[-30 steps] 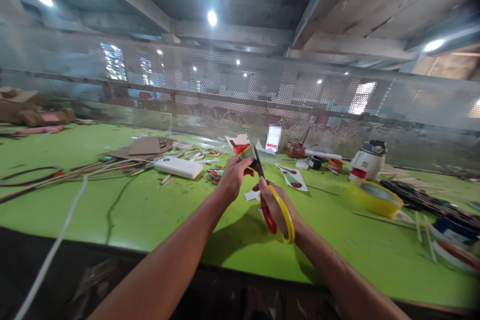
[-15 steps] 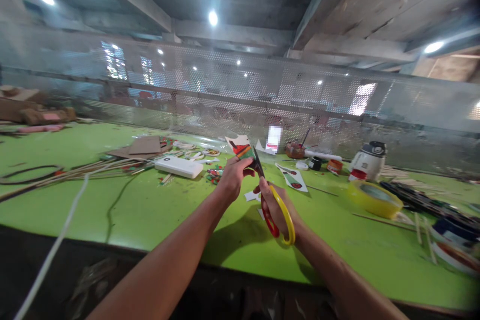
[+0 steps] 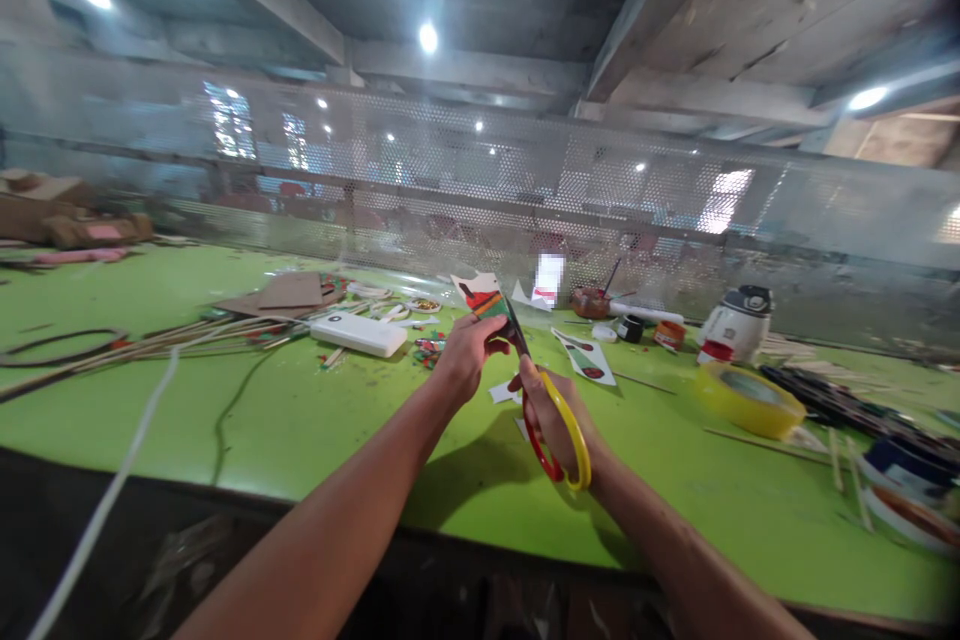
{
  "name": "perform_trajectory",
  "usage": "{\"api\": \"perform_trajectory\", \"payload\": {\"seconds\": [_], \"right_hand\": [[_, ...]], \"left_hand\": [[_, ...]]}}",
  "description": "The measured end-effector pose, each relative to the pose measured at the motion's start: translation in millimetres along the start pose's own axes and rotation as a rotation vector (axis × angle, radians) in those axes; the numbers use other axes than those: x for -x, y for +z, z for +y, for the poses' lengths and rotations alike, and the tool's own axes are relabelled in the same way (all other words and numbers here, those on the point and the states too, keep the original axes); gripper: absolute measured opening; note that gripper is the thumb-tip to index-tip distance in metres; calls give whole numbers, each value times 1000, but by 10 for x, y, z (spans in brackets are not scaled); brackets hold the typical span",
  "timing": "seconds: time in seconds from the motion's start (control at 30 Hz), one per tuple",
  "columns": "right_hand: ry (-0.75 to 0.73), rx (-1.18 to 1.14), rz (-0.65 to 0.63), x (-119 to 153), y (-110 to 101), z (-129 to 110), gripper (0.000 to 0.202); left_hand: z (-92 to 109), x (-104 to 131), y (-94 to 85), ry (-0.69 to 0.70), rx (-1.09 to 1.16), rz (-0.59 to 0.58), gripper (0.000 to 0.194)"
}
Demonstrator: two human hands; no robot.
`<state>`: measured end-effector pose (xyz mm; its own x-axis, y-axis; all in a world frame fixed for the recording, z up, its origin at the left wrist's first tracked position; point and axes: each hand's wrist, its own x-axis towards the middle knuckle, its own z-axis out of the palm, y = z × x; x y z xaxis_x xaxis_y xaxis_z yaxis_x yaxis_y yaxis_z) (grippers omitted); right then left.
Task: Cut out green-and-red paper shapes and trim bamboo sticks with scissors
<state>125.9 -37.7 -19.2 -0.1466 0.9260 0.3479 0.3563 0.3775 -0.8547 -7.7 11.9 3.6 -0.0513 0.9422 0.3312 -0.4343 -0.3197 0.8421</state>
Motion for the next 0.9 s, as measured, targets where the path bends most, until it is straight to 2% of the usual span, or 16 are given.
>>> {"api": "perform_trajectory", "payload": {"seconds": [0.17,0.33,0.43,0.57,0.77,0.9], "right_hand": [[-18,73,-10,-22,-2,12,58],[-39,48,-77,-61,4,107,53],[-74,35,-32,-68,15,118,54],[-43,30,-17,-55,7,61,56],[-43,52,-29,-38,5,124,53],[-66,45,-27,-32,10,169,53]], "left_hand": [[8,-16,-4,-37,17,8,14],[19,23,26,-70,14,-12,11],[17,49,27,-64,5,-33,12],[11,56,13,-28,-24,-85,13],[-20,10,27,-113,51,-8,10],[-22,15,50,-105,64,-4,9]]}}
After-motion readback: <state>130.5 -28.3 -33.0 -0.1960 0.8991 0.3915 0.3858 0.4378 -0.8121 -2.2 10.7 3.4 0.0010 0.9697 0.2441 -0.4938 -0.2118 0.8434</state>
